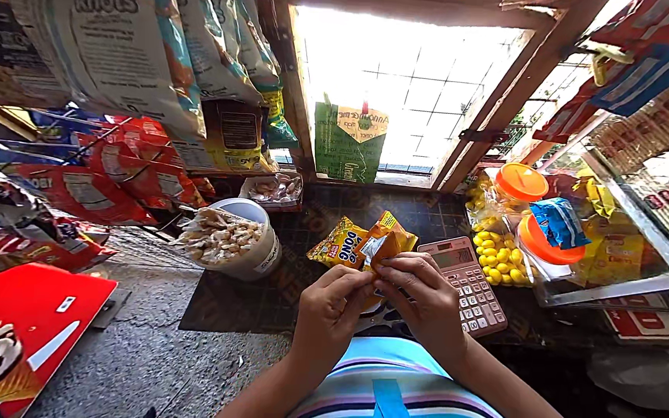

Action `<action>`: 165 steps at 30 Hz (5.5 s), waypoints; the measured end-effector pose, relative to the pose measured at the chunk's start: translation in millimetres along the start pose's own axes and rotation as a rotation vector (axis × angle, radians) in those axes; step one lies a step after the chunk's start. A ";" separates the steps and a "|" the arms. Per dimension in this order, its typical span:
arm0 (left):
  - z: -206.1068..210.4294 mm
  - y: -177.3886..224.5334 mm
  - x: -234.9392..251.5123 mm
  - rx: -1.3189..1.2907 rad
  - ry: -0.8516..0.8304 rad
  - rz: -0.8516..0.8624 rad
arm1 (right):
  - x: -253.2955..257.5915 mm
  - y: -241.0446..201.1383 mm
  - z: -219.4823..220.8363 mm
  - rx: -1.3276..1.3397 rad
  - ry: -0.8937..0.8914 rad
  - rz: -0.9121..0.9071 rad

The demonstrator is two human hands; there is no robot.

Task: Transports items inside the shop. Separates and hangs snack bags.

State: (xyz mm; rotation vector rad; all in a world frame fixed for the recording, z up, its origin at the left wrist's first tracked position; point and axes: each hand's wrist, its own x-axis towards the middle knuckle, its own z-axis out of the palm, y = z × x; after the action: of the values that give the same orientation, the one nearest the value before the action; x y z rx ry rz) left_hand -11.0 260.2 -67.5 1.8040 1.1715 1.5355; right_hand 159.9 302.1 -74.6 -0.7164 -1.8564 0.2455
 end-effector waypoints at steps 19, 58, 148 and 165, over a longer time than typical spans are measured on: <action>1.9 6.2 0.6 0.374 -0.024 0.354 | -6.8 6.8 -2.5 -0.007 0.017 -0.078; -72.2 12.4 -15.1 0.562 -0.002 0.056 | -42.4 16.4 -49.5 -0.467 -1.148 0.219; -54.1 30.5 2.6 0.734 -0.074 0.236 | 28.3 6.0 -88.1 -0.433 -0.566 -0.202; -53.8 33.8 3.3 0.747 -0.071 0.245 | 29.9 7.4 -89.0 -0.458 -0.562 -0.195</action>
State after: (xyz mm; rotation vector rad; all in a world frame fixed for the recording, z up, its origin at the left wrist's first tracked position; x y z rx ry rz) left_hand -52.6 237.3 -25.2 2.5286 1.6859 1.2135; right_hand 235.7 310.9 -19.4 -0.8196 -2.5474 -0.1294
